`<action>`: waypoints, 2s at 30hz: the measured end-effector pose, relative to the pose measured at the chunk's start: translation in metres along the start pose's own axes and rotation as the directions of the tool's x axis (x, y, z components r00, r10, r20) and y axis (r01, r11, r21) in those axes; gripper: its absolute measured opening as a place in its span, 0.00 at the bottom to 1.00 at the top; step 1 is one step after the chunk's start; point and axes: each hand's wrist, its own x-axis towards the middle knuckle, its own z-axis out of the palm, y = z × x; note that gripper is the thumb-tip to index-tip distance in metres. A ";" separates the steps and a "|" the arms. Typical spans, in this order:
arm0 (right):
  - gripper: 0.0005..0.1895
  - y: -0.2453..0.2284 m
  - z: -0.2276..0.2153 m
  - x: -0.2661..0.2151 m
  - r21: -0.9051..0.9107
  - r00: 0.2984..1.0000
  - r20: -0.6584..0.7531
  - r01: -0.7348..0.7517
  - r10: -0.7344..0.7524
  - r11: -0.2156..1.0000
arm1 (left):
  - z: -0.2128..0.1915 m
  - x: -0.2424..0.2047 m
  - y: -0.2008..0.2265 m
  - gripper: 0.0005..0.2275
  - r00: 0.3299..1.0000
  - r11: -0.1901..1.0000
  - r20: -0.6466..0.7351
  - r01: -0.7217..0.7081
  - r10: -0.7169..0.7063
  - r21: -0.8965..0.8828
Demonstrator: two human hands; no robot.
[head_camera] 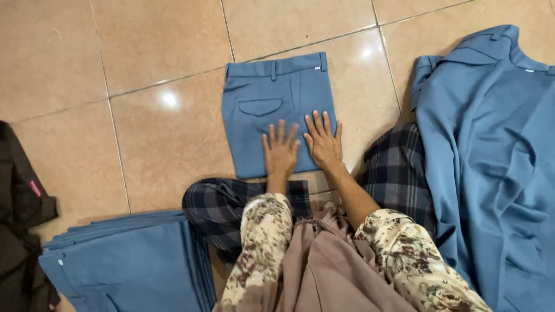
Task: The person is neatly folding blue trousers and placing them into an organized stack on the floor.
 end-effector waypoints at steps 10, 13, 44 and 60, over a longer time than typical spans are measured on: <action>0.29 -0.003 -0.002 0.001 -0.014 0.998 0.054 -0.041 0.041 0.999 | -0.037 0.018 -0.102 0.27 0.706 0.696 0.019 0.703 -0.708 -0.147; 0.29 -0.002 0.001 0.001 -0.030 0.997 0.066 -0.045 0.046 0.999 | -0.032 0.020 -0.068 0.28 0.941 0.948 -0.117 0.312 -0.317 -0.058; 0.31 0.059 0.016 0.025 0.276 0.813 0.204 -0.582 0.545 0.765 | -0.008 0.016 -0.112 0.23 0.686 0.574 0.092 0.668 -0.722 -0.474; 0.23 0.036 -0.023 0.034 0.596 0.906 0.198 -0.414 0.373 0.688 | 0.009 0.050 -0.128 0.24 0.638 0.322 0.285 0.663 -0.715 -0.676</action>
